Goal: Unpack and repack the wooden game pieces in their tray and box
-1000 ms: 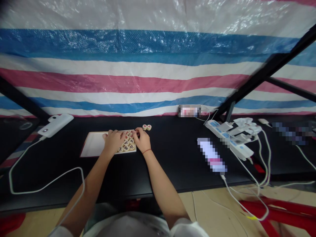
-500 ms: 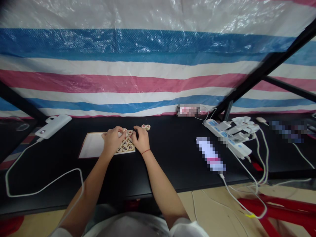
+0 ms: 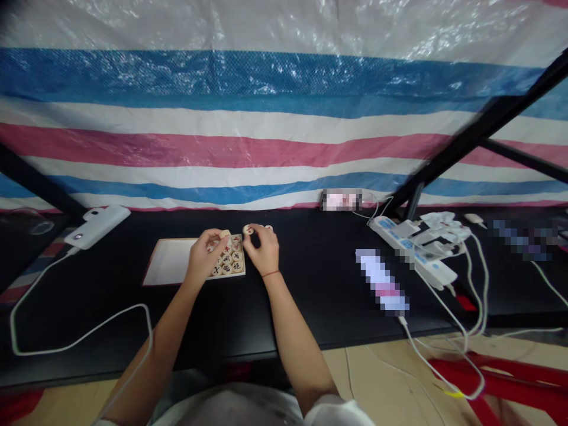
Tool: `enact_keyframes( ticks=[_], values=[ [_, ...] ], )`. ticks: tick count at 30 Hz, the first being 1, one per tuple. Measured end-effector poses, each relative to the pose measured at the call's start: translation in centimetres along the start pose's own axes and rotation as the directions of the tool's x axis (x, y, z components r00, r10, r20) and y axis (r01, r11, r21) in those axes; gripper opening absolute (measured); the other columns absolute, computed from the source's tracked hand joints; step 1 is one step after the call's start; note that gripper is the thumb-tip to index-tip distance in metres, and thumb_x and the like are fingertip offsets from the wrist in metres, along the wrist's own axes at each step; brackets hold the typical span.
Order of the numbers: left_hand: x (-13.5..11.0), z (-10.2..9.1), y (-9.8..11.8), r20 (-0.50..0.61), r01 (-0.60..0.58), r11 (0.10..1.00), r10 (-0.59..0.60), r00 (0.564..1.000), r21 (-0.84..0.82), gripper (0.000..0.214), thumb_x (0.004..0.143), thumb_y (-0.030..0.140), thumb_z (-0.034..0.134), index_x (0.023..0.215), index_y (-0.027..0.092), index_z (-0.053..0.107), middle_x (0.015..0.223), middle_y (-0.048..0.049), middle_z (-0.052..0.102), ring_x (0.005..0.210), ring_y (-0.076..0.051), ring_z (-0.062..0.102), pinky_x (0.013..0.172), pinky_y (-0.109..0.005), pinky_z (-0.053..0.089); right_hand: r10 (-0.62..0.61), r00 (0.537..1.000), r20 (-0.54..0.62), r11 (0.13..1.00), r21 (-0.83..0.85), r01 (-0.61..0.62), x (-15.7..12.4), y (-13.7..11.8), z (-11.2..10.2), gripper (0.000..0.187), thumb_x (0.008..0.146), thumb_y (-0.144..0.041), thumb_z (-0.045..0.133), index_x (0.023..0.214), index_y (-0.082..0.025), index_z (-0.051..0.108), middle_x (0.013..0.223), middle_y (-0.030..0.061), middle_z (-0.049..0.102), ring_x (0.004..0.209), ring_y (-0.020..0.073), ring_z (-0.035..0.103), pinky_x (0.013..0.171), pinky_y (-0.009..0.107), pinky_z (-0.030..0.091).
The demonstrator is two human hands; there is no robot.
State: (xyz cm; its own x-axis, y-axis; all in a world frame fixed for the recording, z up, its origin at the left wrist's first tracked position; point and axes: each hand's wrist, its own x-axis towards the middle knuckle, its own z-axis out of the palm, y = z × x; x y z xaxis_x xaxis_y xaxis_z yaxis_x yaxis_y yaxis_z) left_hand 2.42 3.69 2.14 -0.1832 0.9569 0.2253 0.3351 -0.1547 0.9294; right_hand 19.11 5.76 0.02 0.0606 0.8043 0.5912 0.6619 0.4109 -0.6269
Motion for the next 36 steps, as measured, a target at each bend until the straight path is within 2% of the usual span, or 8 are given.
enact_keyframes(
  ticks=[2, 5, 10, 14, 20, 29, 33, 36],
  values=[
    [0.0, -0.2, 0.0, -0.044, 0.014, 0.998, -0.017, 0.999, -0.054, 0.027, 0.081, 0.039, 0.064, 0.101, 0.022, 0.061, 0.098, -0.0045, 0.072, 0.092, -0.018, 0.067, 0.084, -0.031, 0.052, 0.115, 0.99, -0.078, 0.99, -0.073, -0.121, 0.6, 1.6, -1.0, 0.029, 0.086, -0.037, 0.052, 0.106, -0.019, 0.062, 0.1, 0.0089, 0.069, 0.089, 0.0209, 0.061, 0.085, 0.035, 0.047],
    [0.2, -0.4, -0.5, -0.066, 0.033, 0.987, -0.044, 0.997, -0.158, 0.028, 0.082, 0.037, 0.063, 0.104, 0.022, 0.061, 0.106, -0.006, 0.07, 0.097, -0.018, 0.067, 0.088, -0.031, 0.053, 0.274, 0.951, -0.144, 0.942, -0.161, -0.296, 1.2, 4.0, -2.2, 0.028, 0.085, -0.038, 0.051, 0.101, -0.018, 0.062, 0.097, 0.0094, 0.069, 0.087, 0.0223, 0.059, 0.083, 0.035, 0.045],
    [0.7, -0.5, -1.6, -0.073, 0.073, 0.97, -0.092, 0.993, -0.231, 0.036, 0.078, 0.032, 0.065, 0.112, 0.021, 0.06, 0.112, -0.0081, 0.068, 0.095, -0.017, 0.067, 0.086, -0.032, 0.055, 0.394, 0.909, -0.134, 0.871, -0.26, -0.416, 1.0, 6.4, -2.4, 0.025, 0.081, -0.036, 0.051, 0.095, -0.019, 0.064, 0.091, 0.0086, 0.07, 0.087, 0.0243, 0.058, 0.081, 0.036, 0.042],
    [0.7, -0.5, -1.6, -0.07, 0.094, 0.971, -0.111, 0.991, -0.219, 0.04, 0.078, 0.035, 0.066, 0.114, 0.02, 0.061, 0.11, -0.0081, 0.067, 0.089, -0.016, 0.067, 0.083, -0.03, 0.055, 0.424, 0.901, -0.092, 0.854, -0.291, -0.432, 0.7, 7.0, -2.1, 0.023, 0.08, -0.035, 0.052, 0.094, -0.02, 0.065, 0.089, 0.0076, 0.07, 0.085, 0.024, 0.058, 0.078, 0.035, 0.042],
    [0.6, -0.4, -1.7, -0.023, 0.139, 0.969, -0.147, 0.989, -0.206, 0.043, 0.077, 0.045, 0.068, 0.111, 0.02, 0.063, 0.093, -0.0058, 0.069, 0.075, -0.015, 0.066, 0.066, -0.025, 0.055, 0.388, 0.92, -0.047, 0.873, -0.301, -0.384, 0.4, 7.6, -1.7, 0.022, 0.081, -0.036, 0.053, 0.093, -0.022, 0.066, 0.09, 0.0066, 0.071, 0.082, 0.0236, 0.056, 0.074, 0.033, 0.042],
    [0.3, 0.0, -1.6, 0.0, 0.116, 0.977, -0.118, 0.993, -0.178, 0.04, 0.076, 0.044, 0.068, 0.108, 0.022, 0.064, 0.097, -0.0049, 0.069, 0.077, -0.014, 0.065, 0.071, -0.025, 0.055, 0.343, 0.939, -0.03, 0.887, -0.319, -0.335, 0.4, 7.3, -1.3, 0.023, 0.081, -0.036, 0.053, 0.093, -0.022, 0.067, 0.089, 0.0061, 0.072, 0.079, 0.0232, 0.055, 0.072, 0.033, 0.041],
    [0.1, 0.1, -1.3, 0.017, 0.111, 0.985, -0.11, 0.994, -0.13, 0.04, 0.076, 0.044, 0.068, 0.109, 0.022, 0.064, 0.096, -0.0043, 0.069, 0.074, -0.013, 0.064, 0.07, -0.026, 0.054, 0.354, 0.935, 0.011, 0.884, -0.332, -0.33, 0.6, 7.2, -1.5, 0.021, 0.081, -0.032, 0.054, 0.093, -0.021, 0.067, 0.092, 0.0074, 0.071, 0.083, 0.0234, 0.056, 0.076, 0.034, 0.041],
    [0.1, 0.1, -1.3, 0.014, 0.052, 0.997, -0.051, 0.999, -0.061, 0.037, 0.078, 0.04, 0.067, 0.109, 0.022, 0.064, 0.094, -0.0037, 0.068, 0.073, -0.013, 0.063, 0.071, -0.026, 0.053, 0.338, 0.941, 0.006, 0.893, -0.318, -0.319, 0.8, 6.6, -1.6, 0.021, 0.081, -0.029, 0.052, 0.092, -0.018, 0.067, 0.096, 0.0093, 0.071, 0.086, 0.0231, 0.057, 0.082, 0.036, 0.042]
  ],
)
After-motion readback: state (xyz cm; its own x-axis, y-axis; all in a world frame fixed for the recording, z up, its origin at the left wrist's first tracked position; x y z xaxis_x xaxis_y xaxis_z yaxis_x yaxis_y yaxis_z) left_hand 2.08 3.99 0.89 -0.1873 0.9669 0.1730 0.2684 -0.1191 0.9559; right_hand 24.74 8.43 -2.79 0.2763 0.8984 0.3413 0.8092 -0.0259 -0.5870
